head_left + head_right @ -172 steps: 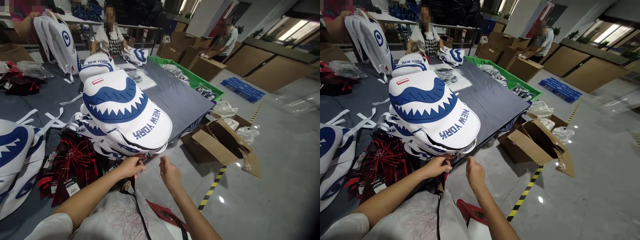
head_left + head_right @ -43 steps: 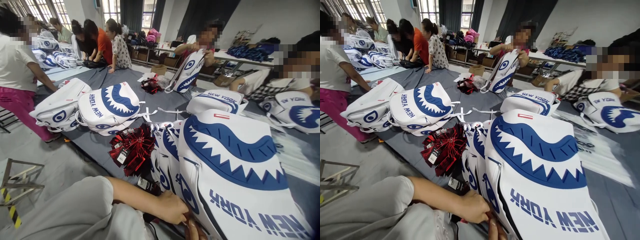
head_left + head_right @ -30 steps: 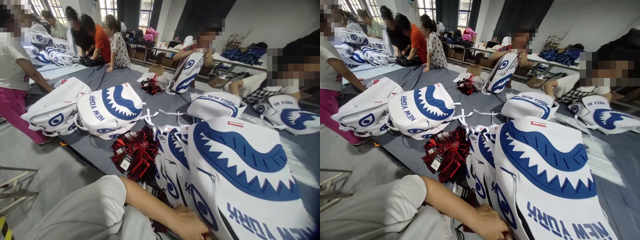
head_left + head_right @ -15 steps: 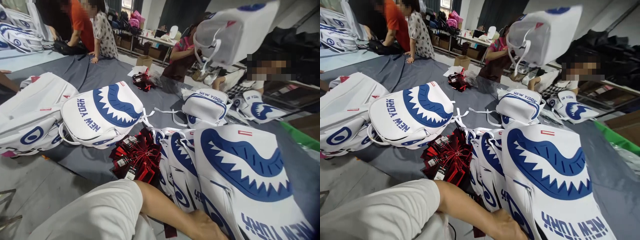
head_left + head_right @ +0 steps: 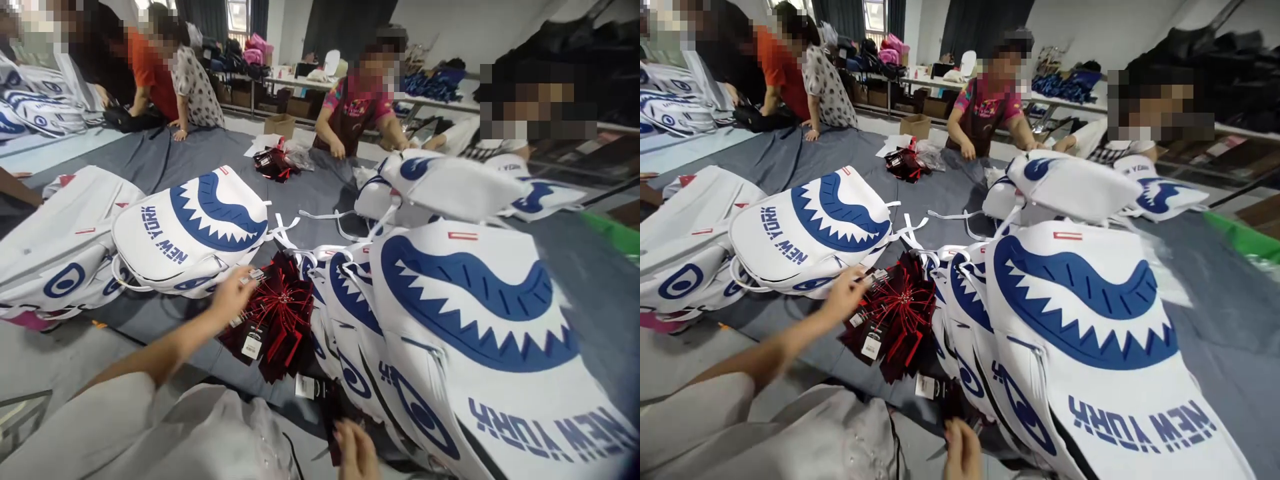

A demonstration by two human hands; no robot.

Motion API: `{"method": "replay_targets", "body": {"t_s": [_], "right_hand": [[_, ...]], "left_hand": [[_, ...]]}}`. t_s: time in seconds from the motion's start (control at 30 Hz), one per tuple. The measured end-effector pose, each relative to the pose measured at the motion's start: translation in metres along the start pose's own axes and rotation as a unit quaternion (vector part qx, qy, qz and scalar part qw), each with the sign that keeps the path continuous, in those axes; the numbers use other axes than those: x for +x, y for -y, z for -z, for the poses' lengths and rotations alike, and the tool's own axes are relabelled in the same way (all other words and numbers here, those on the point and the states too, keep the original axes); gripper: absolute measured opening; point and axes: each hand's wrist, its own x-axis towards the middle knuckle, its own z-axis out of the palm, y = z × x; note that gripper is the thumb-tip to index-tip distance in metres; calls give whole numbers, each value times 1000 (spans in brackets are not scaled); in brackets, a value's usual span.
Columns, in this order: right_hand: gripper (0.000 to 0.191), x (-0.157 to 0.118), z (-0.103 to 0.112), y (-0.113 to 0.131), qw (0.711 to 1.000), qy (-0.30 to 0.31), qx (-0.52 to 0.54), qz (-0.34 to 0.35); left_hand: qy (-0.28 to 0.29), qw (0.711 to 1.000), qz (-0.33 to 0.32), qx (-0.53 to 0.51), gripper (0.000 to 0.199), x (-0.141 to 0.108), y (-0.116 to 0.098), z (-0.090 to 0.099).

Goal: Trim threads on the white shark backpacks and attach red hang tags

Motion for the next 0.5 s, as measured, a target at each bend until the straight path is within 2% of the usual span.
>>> {"method": "replay_targets", "body": {"t_s": [0.03,0.1,0.13,0.2,0.27,0.33,0.37,0.4,0.43,0.47,0.5], "right_hand": [[55,-2,-23,13,998,66,2,19],[56,1,-62,45,992,116,3,42],[54,4,-75,63,989,132,-1,60],[46,14,-89,102,982,125,-28,141],[41,25,-87,145,950,51,-96,292],[45,38,-76,188,870,-86,-196,445],[52,45,-71,209,830,-159,-251,472],[61,54,-66,227,792,-242,-299,474],[74,64,-62,243,771,-300,-338,448],[87,75,-60,256,767,-331,-364,411],[98,87,-58,267,781,-339,-380,360]], "left_hand": [[-49,998,19,28,45,16,13,35],[-145,982,26,118,50,48,36,96],[-184,966,26,178,50,62,48,121],[-218,934,75,272,53,85,71,162],[-206,911,137,329,56,104,96,191],[-181,894,175,371,58,121,119,211],[-170,886,180,392,59,131,131,219],[-157,880,179,410,60,142,141,225],[-135,878,179,423,62,154,151,230],[-103,879,176,432,64,167,160,234],[-66,879,173,439,67,180,168,237]]}}
